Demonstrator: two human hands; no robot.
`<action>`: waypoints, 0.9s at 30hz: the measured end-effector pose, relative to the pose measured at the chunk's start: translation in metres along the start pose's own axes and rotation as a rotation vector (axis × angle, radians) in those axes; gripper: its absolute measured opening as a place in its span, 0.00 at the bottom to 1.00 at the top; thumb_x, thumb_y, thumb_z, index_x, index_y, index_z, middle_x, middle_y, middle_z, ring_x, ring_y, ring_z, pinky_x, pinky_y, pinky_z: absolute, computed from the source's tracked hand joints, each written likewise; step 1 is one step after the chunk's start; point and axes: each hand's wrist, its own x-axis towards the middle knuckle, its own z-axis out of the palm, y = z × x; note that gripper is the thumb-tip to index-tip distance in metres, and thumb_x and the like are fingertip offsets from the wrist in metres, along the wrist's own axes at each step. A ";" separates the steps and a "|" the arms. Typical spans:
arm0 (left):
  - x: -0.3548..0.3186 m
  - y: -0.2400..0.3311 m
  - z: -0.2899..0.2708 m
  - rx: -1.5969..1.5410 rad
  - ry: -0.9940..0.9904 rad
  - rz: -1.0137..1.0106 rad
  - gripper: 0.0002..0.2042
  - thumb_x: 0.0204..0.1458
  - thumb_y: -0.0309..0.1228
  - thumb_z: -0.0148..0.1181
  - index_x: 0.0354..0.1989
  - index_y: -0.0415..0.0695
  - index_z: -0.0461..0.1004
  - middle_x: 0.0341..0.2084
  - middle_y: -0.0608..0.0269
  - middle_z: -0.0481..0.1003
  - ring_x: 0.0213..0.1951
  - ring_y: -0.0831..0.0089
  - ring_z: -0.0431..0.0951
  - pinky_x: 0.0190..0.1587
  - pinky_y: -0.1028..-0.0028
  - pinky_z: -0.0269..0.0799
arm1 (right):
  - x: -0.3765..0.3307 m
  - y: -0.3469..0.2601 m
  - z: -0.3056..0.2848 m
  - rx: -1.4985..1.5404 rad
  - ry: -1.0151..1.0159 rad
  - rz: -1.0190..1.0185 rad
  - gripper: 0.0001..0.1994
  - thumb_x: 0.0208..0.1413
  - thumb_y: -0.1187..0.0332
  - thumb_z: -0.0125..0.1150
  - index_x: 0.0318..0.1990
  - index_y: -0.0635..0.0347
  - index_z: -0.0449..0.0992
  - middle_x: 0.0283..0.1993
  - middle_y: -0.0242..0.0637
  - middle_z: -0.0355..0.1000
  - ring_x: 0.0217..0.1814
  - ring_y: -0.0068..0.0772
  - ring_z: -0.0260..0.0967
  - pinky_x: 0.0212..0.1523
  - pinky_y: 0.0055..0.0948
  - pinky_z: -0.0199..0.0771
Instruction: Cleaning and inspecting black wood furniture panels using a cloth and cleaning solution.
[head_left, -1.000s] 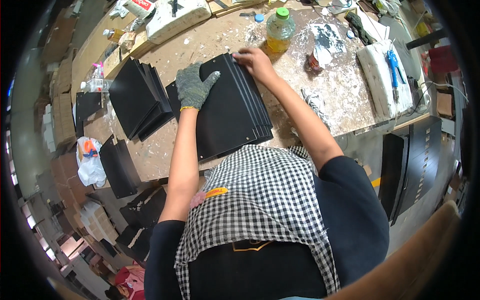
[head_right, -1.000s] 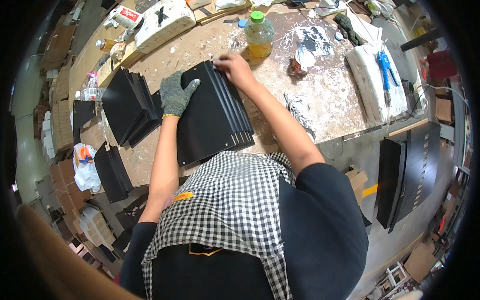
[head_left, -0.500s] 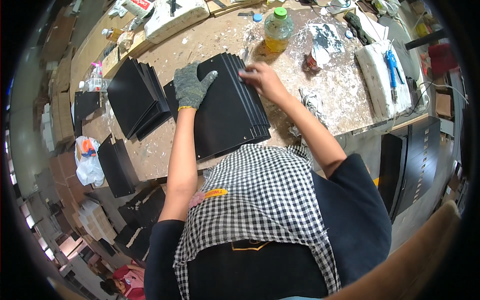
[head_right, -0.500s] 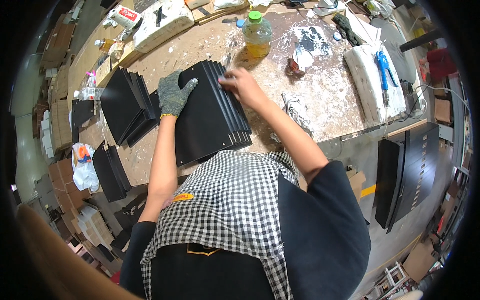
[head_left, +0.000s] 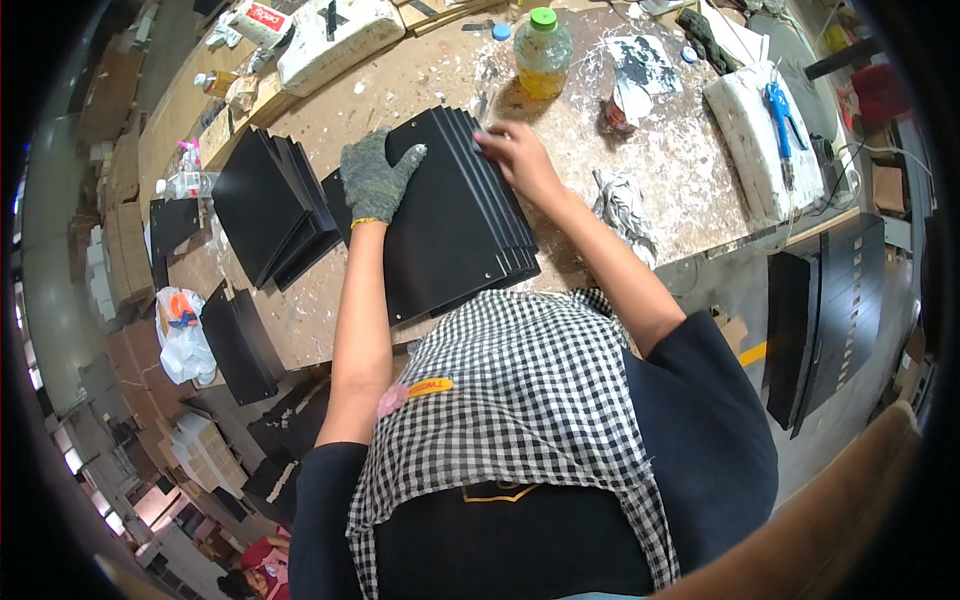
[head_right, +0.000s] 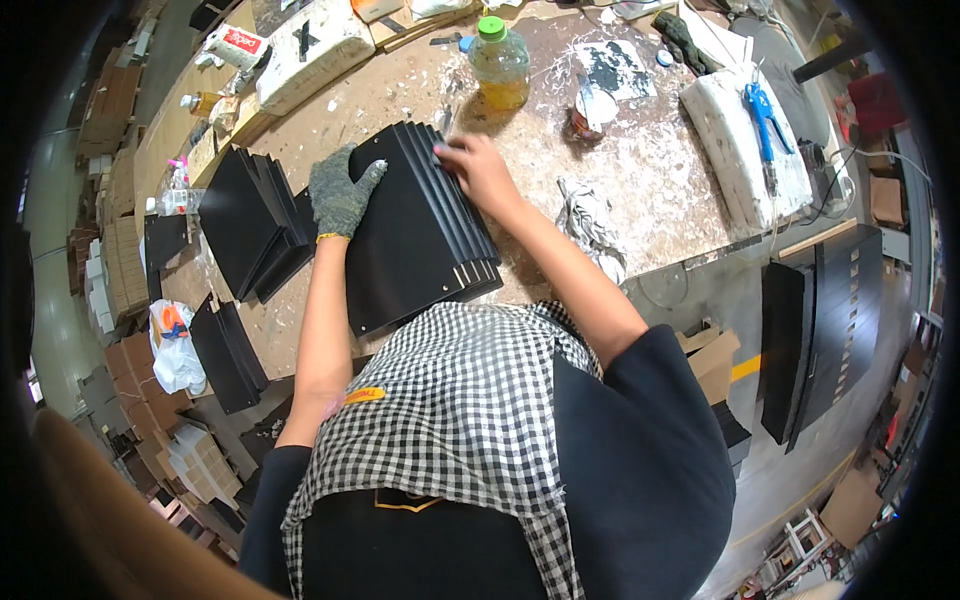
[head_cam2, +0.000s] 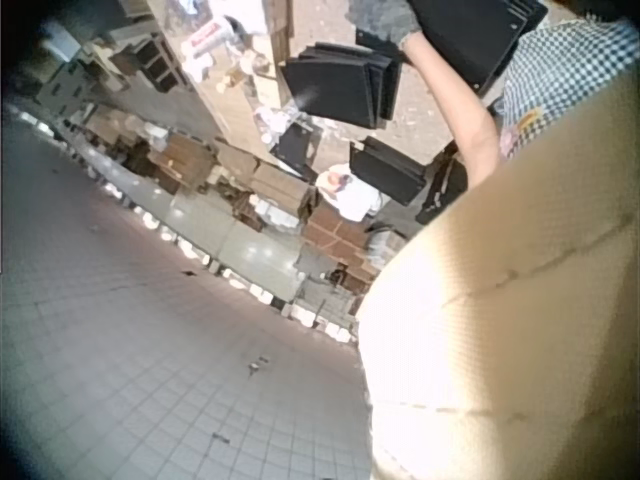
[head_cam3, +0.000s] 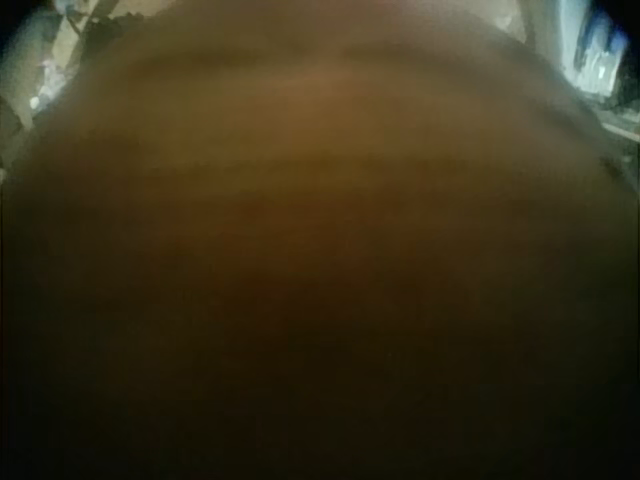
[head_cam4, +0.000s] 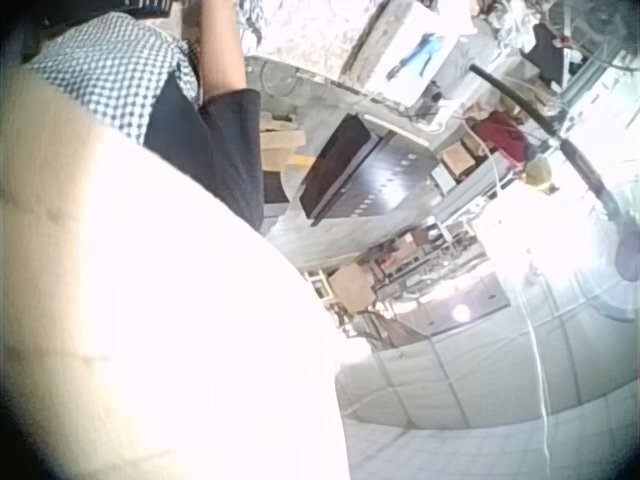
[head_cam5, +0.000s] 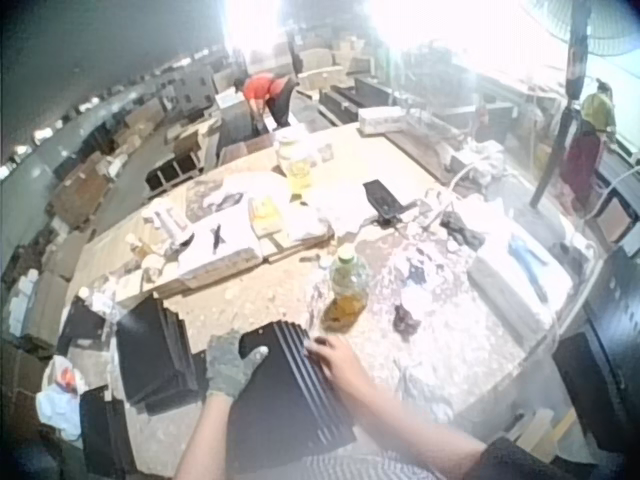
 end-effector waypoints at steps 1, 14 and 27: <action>0.001 0.002 -0.002 0.001 0.003 0.000 0.39 0.49 0.63 0.61 0.57 0.39 0.74 0.53 0.45 0.75 0.56 0.48 0.72 0.63 0.56 0.62 | 0.022 0.011 0.009 -0.030 0.025 -0.040 0.17 0.50 0.77 0.65 0.48 0.54 0.82 0.50 0.43 0.75 0.51 0.49 0.72 0.54 0.39 0.73; 0.002 0.001 -0.003 -0.020 -0.067 -0.019 0.40 0.50 0.66 0.57 0.58 0.40 0.73 0.54 0.45 0.75 0.59 0.52 0.71 0.68 0.55 0.54 | -0.045 -0.016 -0.034 0.003 -0.147 -0.023 0.17 0.51 0.74 0.66 0.51 0.53 0.82 0.49 0.42 0.76 0.50 0.48 0.73 0.51 0.39 0.74; 0.006 0.001 0.003 -0.002 -0.073 -0.027 0.42 0.51 0.68 0.54 0.60 0.39 0.72 0.57 0.47 0.73 0.60 0.49 0.70 0.66 0.58 0.58 | -0.126 -0.058 -0.064 0.088 -0.067 0.109 0.17 0.52 0.75 0.66 0.51 0.55 0.80 0.52 0.41 0.75 0.51 0.44 0.73 0.52 0.36 0.74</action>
